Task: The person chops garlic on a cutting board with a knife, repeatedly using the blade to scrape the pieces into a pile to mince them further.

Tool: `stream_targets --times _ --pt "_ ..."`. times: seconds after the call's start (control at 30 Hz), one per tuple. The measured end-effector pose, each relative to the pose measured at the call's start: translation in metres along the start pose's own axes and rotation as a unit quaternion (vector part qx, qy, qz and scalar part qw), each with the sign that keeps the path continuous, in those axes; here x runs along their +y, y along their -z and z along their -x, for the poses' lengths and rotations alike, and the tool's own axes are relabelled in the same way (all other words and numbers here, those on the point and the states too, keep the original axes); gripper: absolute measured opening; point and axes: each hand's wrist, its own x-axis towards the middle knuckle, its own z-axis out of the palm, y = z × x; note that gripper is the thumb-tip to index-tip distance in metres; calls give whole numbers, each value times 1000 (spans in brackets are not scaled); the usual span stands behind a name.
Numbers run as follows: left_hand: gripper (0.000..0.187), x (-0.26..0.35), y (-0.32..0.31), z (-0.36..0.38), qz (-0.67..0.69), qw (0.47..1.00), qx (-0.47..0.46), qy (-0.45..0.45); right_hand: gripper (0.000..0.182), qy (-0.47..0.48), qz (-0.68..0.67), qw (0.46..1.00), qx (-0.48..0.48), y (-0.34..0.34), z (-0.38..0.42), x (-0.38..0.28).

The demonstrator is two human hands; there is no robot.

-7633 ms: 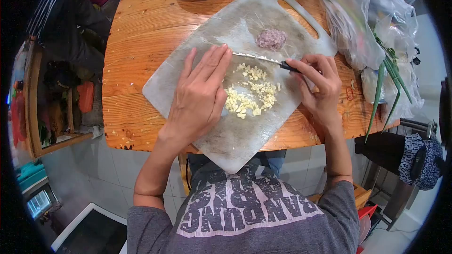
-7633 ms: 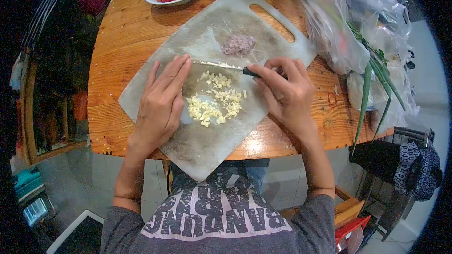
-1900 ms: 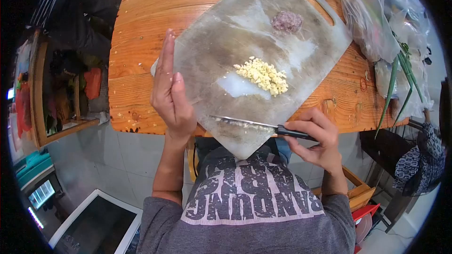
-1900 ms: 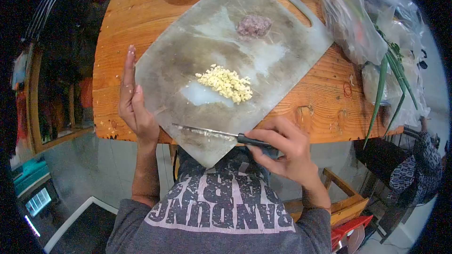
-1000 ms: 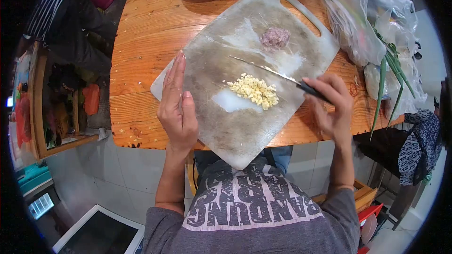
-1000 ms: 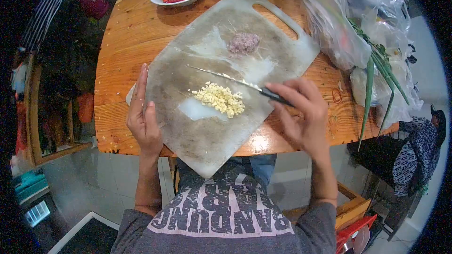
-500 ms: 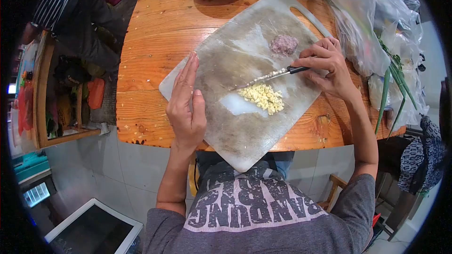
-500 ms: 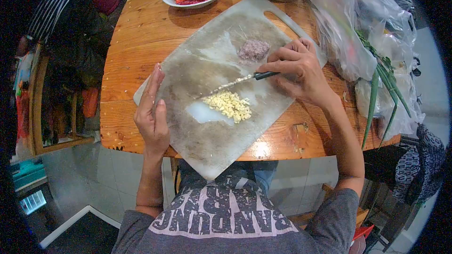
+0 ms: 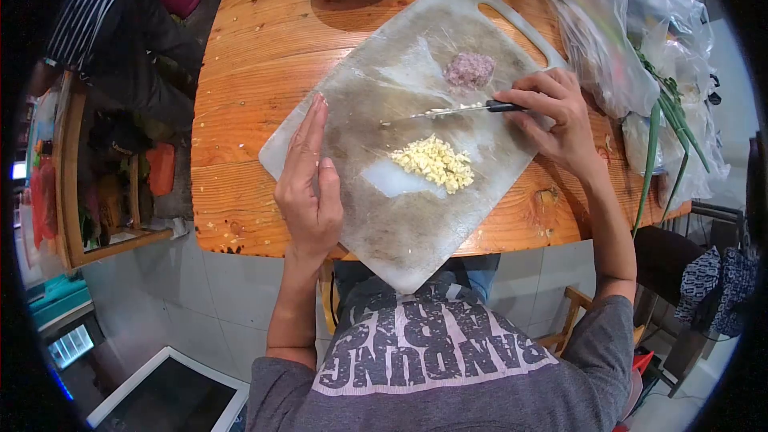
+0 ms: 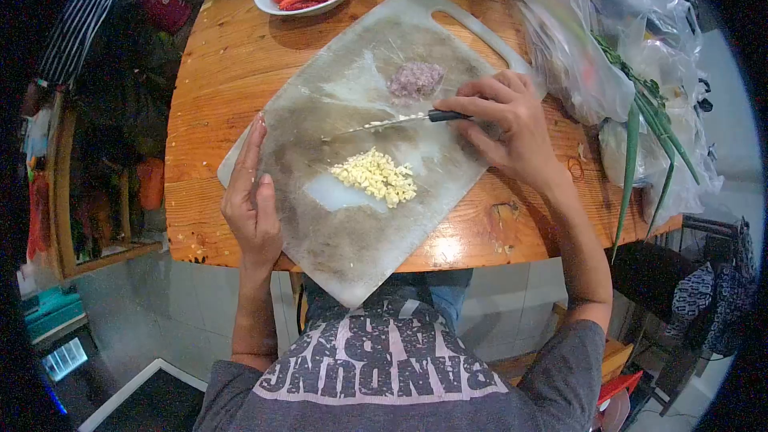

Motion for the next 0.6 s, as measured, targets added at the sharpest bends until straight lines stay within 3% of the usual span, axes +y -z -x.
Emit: stream_targets --times 0.17,0.37,0.47,0.6 --pt "58 2 0 0 1 1000 1 5 43 46 11 999 -23 6 -4 -11" --pt "59 4 2 0 -48 997 -33 -55 45 -37 -6 999 31 16 29 -58" --pt "61 10 2 2 -123 978 -123 -116 45 -74 -2 996 42 8 41 -84" --pt "61 9 1 3 -101 981 -131 -105 46 -70 28 994 82 -2 45 -108"
